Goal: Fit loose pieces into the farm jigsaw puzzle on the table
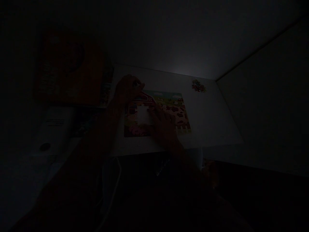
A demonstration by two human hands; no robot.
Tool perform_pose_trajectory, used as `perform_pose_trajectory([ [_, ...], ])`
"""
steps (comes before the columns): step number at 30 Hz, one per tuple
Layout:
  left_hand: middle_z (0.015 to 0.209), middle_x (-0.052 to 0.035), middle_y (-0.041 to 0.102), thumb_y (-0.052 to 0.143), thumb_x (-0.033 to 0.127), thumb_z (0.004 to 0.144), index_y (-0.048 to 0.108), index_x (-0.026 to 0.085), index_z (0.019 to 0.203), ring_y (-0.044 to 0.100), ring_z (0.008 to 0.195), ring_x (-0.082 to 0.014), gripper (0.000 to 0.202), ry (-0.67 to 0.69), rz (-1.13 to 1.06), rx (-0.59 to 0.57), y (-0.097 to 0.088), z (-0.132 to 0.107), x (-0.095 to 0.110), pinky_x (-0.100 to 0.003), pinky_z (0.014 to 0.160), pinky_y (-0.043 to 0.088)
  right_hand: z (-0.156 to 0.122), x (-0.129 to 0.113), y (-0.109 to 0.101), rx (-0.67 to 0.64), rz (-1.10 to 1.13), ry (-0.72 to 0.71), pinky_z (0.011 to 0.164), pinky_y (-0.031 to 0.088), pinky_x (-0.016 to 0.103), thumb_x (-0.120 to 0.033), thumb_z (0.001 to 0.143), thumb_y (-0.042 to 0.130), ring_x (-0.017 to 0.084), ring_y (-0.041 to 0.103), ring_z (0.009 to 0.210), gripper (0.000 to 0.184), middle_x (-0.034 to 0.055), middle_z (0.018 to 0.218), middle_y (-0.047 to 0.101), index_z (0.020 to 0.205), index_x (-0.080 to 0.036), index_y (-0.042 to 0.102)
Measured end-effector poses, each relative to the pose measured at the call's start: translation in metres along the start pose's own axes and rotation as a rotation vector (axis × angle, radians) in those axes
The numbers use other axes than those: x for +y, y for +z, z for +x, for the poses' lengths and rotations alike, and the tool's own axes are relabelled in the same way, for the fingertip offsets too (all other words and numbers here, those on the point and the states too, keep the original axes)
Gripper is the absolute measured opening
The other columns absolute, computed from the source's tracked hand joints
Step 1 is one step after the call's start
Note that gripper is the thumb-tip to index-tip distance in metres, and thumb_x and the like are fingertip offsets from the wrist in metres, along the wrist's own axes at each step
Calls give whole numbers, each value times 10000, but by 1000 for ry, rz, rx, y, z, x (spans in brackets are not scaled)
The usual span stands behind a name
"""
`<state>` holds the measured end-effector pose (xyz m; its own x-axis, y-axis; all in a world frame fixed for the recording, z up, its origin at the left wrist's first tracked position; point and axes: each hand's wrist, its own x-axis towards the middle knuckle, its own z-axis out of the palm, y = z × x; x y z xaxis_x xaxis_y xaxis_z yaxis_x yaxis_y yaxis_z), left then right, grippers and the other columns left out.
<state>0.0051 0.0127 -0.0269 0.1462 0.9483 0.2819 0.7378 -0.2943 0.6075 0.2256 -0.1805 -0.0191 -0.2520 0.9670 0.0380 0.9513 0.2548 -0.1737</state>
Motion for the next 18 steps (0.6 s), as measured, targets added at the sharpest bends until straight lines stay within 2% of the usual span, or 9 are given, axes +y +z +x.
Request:
perform_pose_trajectory([
  [4, 1208, -137, 785, 736, 464, 1056, 773, 246, 1079, 714, 1170, -311, 223, -7, -9, 20, 3, 2, -5, -455, 1096, 578, 2, -11, -2, -54, -34, 27, 1405, 381, 752, -714, 1167, 640, 520, 427, 1758, 832, 114, 2009, 335, 1893, -337, 485],
  [10, 1226, -139, 790, 713, 478, 1060, 779, 241, 1088, 722, 1182, -319, 248, -3, -18, 8, 3, 2, -4, -468, 1112, 570, -1, -14, 4, 74, 26, 23, 1383, 394, 811, -696, 1171, 641, 512, 469, 1734, 722, 93, 1962, 439, 1815, -373, 597],
  [14, 1204, -126, 783, 735, 478, 1055, 768, 262, 1097, 710, 1195, -323, 223, -26, -27, 22, 2, 1, -3, -456, 1110, 573, -1, -13, 5, 85, 18, 31, 1369, 417, 798, -697, 1161, 668, 517, 499, 1709, 744, 117, 1940, 474, 1813, -345, 604],
  [18, 1179, -128, 767, 742, 473, 1053, 773, 259, 1097, 705, 1194, -329, 220, -33, -32, 12, 2, 1, -2, -465, 1127, 570, -2, -6, 4, 103, 59, -21, 1328, 432, 821, -711, 1157, 667, 528, 529, 1678, 716, 118, 1916, 513, 1796, -391, 621],
])
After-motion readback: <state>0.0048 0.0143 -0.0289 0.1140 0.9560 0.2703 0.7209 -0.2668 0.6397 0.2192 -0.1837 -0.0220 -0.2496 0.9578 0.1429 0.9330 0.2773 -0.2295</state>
